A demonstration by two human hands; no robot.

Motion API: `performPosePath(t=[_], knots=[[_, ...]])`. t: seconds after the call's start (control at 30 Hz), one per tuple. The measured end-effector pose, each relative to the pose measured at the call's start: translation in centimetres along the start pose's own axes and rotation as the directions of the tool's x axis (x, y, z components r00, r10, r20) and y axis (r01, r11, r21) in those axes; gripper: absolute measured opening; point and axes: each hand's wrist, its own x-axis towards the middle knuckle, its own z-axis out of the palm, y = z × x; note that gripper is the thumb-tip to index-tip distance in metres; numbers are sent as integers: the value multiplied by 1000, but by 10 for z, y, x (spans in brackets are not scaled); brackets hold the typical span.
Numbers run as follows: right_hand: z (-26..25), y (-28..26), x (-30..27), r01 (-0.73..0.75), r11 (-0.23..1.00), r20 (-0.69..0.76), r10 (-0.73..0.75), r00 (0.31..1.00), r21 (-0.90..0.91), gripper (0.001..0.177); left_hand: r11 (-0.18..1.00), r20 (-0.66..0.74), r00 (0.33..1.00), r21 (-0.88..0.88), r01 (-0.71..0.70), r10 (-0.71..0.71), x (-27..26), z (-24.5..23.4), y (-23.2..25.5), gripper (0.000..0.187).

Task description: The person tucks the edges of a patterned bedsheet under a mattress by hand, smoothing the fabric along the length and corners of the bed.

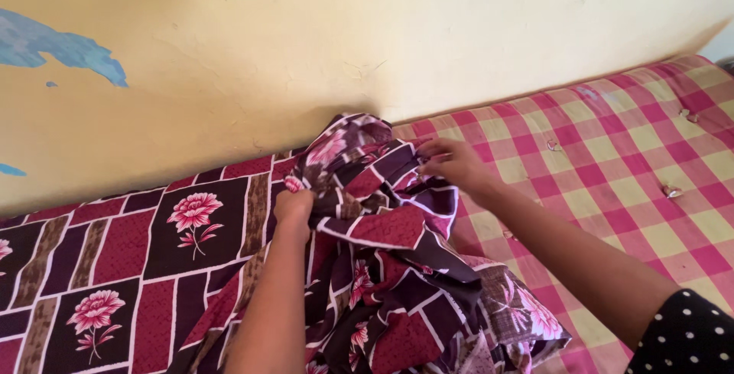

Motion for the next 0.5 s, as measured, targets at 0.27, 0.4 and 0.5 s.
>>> performPosePath(t=[0.27, 0.4, 0.5], knots=[[16, 4, -23, -241, 968, -48, 238, 970, -73, 150, 993, 288, 958, 118, -27, -9, 24, -2, -27, 38], [41, -6, -29, -274, 962, 128, 272, 954, -2, 148, 980, 459, 881, 95, -175, 113, -17, 0, 7, 35], [49, 4, -26, -310, 943, 187, 328, 926, -117, 132, 998, 584, 810, 55, 25, -52, -54, 2, 32, 31]])
